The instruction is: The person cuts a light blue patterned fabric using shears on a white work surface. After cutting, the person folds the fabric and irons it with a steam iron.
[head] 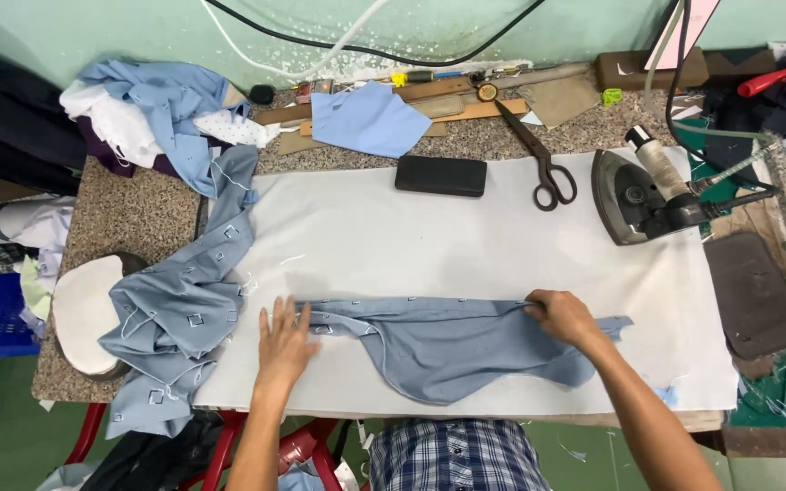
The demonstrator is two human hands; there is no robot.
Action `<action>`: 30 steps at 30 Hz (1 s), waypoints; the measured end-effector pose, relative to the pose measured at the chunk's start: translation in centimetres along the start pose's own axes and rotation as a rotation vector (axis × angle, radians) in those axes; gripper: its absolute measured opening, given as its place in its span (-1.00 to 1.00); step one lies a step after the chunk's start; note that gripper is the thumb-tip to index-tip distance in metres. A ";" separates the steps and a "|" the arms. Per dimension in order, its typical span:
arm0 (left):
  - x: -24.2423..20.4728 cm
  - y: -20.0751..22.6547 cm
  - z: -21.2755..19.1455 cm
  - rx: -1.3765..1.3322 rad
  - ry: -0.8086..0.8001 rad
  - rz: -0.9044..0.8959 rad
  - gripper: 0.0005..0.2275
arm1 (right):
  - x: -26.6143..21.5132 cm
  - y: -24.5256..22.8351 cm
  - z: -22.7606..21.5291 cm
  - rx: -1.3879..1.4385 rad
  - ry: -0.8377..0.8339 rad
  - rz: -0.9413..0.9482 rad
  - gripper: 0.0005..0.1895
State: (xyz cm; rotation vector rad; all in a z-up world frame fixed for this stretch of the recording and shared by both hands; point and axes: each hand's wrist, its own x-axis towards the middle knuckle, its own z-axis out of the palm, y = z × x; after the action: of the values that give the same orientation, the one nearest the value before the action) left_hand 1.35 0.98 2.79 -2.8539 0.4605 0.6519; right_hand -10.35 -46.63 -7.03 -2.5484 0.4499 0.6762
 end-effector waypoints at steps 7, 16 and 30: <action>7.2 7.5 7.7 -0.498 0.595 0.517 -0.72 | -3.7 -4.9 -3.8 0.076 0.044 -0.008 -0.75; 7.7 16.1 4.8 -0.684 0.209 0.859 -0.82 | -13.5 -9.5 -11.3 0.025 0.135 -0.399 -0.89; 4.5 -1.0 -10.5 -0.253 0.611 0.675 -0.86 | -13.6 -0.8 -19.9 -0.664 0.449 -0.022 -0.76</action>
State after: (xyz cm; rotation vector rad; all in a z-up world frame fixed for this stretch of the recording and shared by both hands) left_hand 9.68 -1.72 10.20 -3.0714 1.5695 -0.1380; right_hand -13.66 -53.53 15.85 -3.3505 0.3803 0.2523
